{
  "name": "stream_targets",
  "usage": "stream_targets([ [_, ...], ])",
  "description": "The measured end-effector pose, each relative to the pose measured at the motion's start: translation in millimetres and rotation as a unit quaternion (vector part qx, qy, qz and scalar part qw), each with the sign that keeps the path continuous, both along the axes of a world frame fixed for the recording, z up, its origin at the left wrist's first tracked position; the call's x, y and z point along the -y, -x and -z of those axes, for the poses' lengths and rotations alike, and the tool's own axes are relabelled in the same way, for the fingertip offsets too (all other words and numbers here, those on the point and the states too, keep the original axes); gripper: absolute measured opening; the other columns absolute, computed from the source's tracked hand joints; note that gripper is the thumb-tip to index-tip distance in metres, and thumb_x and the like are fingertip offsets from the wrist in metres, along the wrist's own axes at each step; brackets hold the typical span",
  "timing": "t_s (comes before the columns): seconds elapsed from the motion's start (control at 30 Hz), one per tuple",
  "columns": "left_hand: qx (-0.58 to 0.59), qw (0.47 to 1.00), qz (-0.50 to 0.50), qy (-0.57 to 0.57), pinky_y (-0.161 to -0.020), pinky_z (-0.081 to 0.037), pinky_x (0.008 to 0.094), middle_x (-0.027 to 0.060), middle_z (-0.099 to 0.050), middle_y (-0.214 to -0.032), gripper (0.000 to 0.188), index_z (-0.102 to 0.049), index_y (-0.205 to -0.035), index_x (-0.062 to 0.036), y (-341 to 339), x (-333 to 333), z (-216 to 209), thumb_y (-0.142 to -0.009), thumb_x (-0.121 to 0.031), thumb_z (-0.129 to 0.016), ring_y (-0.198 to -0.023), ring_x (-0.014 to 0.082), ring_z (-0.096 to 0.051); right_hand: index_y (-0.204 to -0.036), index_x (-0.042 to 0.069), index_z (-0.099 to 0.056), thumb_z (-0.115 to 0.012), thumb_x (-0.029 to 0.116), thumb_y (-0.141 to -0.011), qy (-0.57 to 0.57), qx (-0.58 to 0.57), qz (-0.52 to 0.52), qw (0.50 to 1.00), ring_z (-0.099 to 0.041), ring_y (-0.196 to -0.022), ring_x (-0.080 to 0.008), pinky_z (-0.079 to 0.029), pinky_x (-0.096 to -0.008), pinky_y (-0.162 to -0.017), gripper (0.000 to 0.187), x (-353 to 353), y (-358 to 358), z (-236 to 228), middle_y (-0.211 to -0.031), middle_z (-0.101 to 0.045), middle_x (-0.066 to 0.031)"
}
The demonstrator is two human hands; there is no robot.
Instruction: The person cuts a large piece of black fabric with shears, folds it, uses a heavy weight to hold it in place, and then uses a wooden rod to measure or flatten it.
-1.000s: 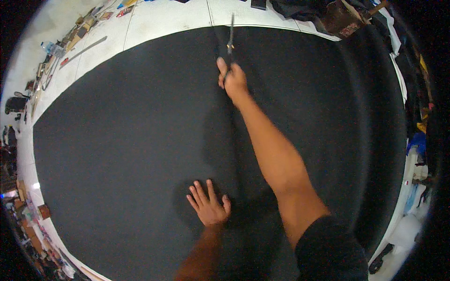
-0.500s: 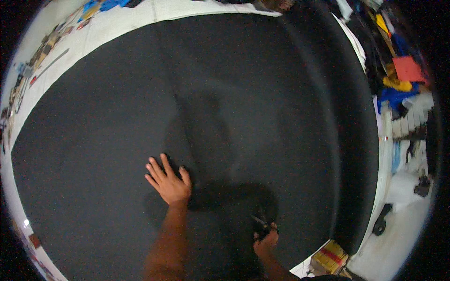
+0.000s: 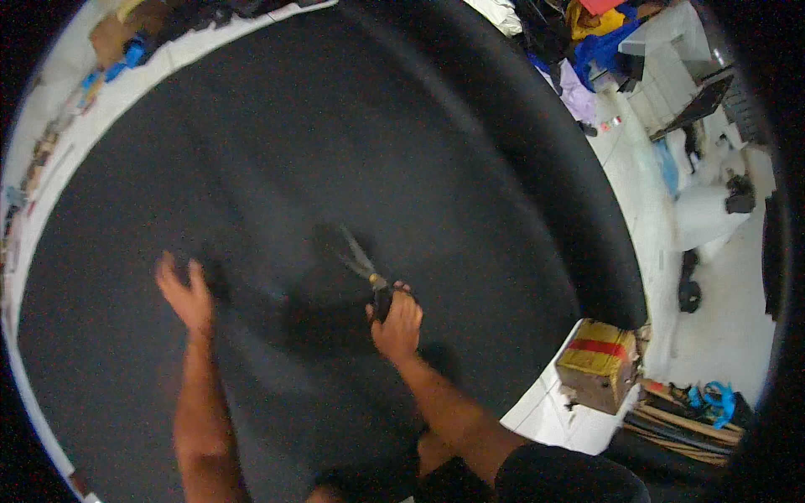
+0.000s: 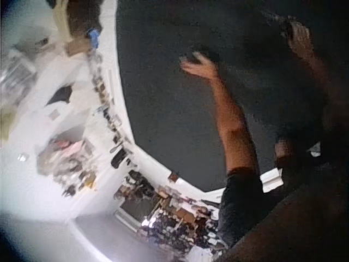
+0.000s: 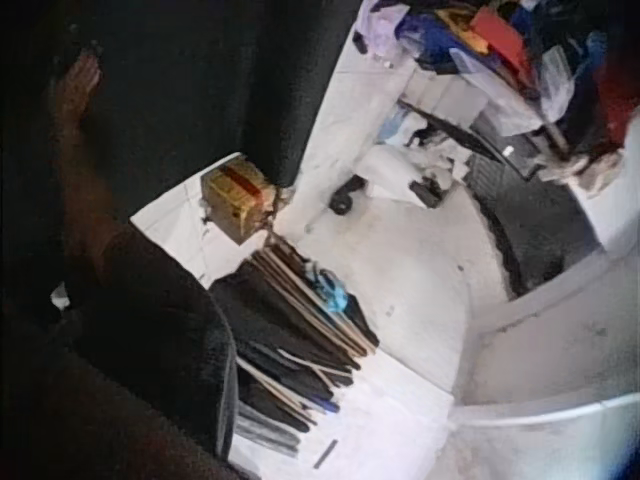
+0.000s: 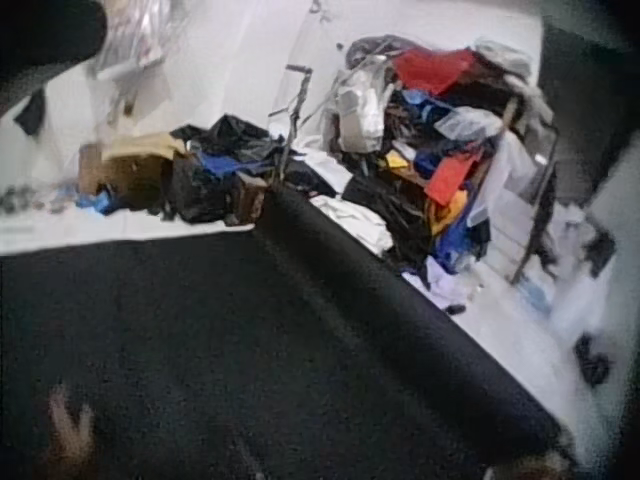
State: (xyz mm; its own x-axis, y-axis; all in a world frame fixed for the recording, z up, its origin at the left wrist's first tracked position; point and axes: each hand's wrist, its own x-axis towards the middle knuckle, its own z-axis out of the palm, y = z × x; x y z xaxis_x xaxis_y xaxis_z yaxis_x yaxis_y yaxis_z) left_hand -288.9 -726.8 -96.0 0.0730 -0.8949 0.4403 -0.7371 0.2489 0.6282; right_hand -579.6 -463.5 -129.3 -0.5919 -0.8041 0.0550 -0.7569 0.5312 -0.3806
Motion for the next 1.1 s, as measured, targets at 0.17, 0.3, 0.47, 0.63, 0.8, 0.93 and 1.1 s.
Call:
stream_targets([
  [0.17,0.18,0.96,0.199,-0.079,-0.094,-0.04,0.0552,0.0217,-0.059,-0.102,0.028,-0.06,-0.104,-0.004,-27,-298,-50,-0.078,-0.013,-0.066,-0.103,0.0439,-0.052,-0.129,-0.003,-0.047,-0.075,0.038,-0.084,0.084,0.086,-0.032,0.992,-0.053,-0.119,-0.039,-0.037,-0.0501,-0.103,0.067,-41,43,-12,-0.128,-0.057,-0.0213],
  [0.3,0.279,0.94,0.154,-0.123,-0.088,-0.047,0.0361,0.0136,-0.066,-0.117,0.035,-0.063,-0.121,0.0018,-157,-481,-115,-0.097,-0.024,-0.061,-0.101,0.0219,-0.061,-0.117,-0.001,-0.056,-0.073,0.041,-0.086,0.074,0.163,-0.005,0.984,-0.06,-0.108,-0.0399,-0.043,-0.0503,-0.094,0.055,-115,27,-88,-0.107,-0.066,-0.0184],
  [0.47,0.231,0.879,0.13,-0.397,-0.083,-0.05,0.0407,0.0173,-0.067,-0.11,0.03,-0.067,-0.108,-0.001,-116,-533,-57,-0.09,-0.025,-0.062,-0.098,0.031,-0.063,-0.108,-0.002,-0.058,-0.071,0.044,-0.087,-0.044,0.129,0.083,0.987,-0.063,-0.099,-0.0427,-0.049,-0.0507,-0.083,0.052,-380,53,-102,-0.102,-0.067,-0.0229],
  [0.63,-0.007,0.878,0.085,-0.471,-0.088,-0.048,0.0416,0.0209,-0.064,-0.118,0.034,-0.066,-0.115,0.0012,-243,-671,-63,-0.094,-0.025,-0.061,-0.103,0.032,-0.062,-0.108,-0.005,-0.058,-0.067,0.031,-0.087,-0.078,0.095,0.223,0.967,-0.066,-0.089,-0.0436,-0.05,-0.0516,-0.08,0.043,-600,24,-35,-0.093,-0.068,-0.024],
  [0.8,-0.069,0.893,0.051,-0.442,-0.092,-0.046,0.0455,0.0258,-0.06,-0.124,0.039,-0.063,-0.121,0.0016,-304,-768,-85,-0.095,-0.027,-0.06,-0.108,0.0372,-0.059,-0.104,0.0,-0.066,-0.067,0.021,-0.08,-0.227,0.127,0.301,0.918,-0.066,-0.094,-0.042,-0.052,-0.0473,-0.088,0.032,-683,-9,23,-0.103,-0.067,-0.0235],
  [0.93,-0.106,0.904,0.081,-0.407,-0.095,-0.044,0.0521,0.0312,-0.054,-0.129,0.044,-0.06,-0.126,-0.0001,-277,-766,-95,-0.093,-0.029,-0.061,-0.113,0.0462,-0.054,-0.101,0.001,-0.068,-0.069,0.02,-0.078,-0.163,0.142,0.506,0.835,-0.068,-0.096,-0.0406,-0.054,-0.0449,-0.086,0.029,-707,33,94,-0.102,-0.069,-0.0223],
  [1.1,-0.124,0.949,0.021,-0.288,-0.096,-0.047,0.041,0.0224,-0.058,-0.12,0.036,-0.061,-0.118,0.0035,-215,-712,-183,-0.088,-0.016,-0.068,-0.112,0.0273,-0.059,-0.099,0.003,-0.069,-0.071,0.022,-0.079,-0.297,0.096,0.267,0.912,-0.071,-0.093,-0.0307,-0.057,-0.0428,-0.079,0.028,-733,19,111,-0.102,-0.072,-0.0159],
])
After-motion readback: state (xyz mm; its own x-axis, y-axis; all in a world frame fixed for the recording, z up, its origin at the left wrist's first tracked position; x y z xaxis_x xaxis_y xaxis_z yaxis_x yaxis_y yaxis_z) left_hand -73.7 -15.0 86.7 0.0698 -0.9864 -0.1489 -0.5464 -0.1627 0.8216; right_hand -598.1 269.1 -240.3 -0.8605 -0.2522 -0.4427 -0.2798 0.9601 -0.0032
